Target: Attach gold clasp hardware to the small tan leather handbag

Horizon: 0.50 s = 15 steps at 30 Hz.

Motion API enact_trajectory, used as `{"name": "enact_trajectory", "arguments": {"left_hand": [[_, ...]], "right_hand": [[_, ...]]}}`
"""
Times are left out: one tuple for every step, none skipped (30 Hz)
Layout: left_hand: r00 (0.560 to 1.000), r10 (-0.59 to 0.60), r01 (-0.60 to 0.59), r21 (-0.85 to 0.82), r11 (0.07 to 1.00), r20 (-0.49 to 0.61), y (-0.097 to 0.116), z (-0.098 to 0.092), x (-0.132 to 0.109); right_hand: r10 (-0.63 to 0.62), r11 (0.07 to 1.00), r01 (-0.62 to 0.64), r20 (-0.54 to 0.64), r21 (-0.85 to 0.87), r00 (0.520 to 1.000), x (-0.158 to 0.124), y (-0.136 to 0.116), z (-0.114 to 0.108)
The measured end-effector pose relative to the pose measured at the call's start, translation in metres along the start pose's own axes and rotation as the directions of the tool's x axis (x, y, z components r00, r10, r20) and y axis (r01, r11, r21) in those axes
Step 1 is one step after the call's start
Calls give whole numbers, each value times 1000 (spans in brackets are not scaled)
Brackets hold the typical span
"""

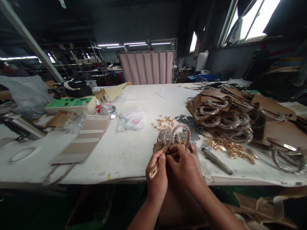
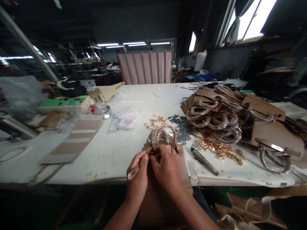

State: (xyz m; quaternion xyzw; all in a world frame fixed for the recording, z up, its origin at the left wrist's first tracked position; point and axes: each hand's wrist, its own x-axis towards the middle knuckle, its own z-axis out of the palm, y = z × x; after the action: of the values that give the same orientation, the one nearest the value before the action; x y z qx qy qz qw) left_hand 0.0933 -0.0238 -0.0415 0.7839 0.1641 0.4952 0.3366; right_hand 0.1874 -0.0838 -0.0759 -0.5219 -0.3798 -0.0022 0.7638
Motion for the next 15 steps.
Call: {"name": "enact_trajectory", "arguments": {"left_hand": [[1000,-15,15,-19,1000,-4,-2,-1,1],[999,-36,35,-37,999,-18,-5,-2,3],[997,-62,60,-53,997,-40,-8,-3,5],[993,-94,89,-66,994,-70,-11,-4,7],[987,-126,119,-76,990,-100,-14,-5,9],[980,-154,144,-82,986,-126,-17,-6,11],[975,-172,161,-85,983,-140,-20,-7,13],[975,-179,169,-82,982,-133,-22,-7,15],[978,-179,172,-74,982,-103,-24,-7,18],[982,-178,174,-64,983,-67,-26,-7,20],[984,-177,174,-59,983,-35,-28,-7,22],[984,-179,177,-61,982,-14,-29,-6,25],[983,-185,184,-69,980,-11,-30,-7,27],[980,-196,194,-77,978,-21,-32,-7,30],[977,-208,205,-81,975,-39,-33,-9,34]], "right_hand": [[8,1000,-8,2,23,1000,0,1,2],[19,998,-20,13,56,1000,0,3,4],[32,994,-35,39,100,999,1,5,6],[44,987,-55,72,148,996,2,7,8],[57,978,-77,107,195,993,3,9,10],[73,967,-103,134,232,988,5,10,12],[90,960,-126,151,252,985,8,12,14],[108,958,-144,152,249,983,12,12,16],[125,962,-153,135,226,983,16,13,18],[138,968,-157,109,195,984,19,13,20],[146,972,-160,92,172,985,22,13,21],[145,973,-158,90,167,985,24,13,20],[134,973,-151,100,177,986,25,14,17],[119,972,-138,109,190,987,25,16,12],[98,976,-117,108,186,989,25,21,3]]}}
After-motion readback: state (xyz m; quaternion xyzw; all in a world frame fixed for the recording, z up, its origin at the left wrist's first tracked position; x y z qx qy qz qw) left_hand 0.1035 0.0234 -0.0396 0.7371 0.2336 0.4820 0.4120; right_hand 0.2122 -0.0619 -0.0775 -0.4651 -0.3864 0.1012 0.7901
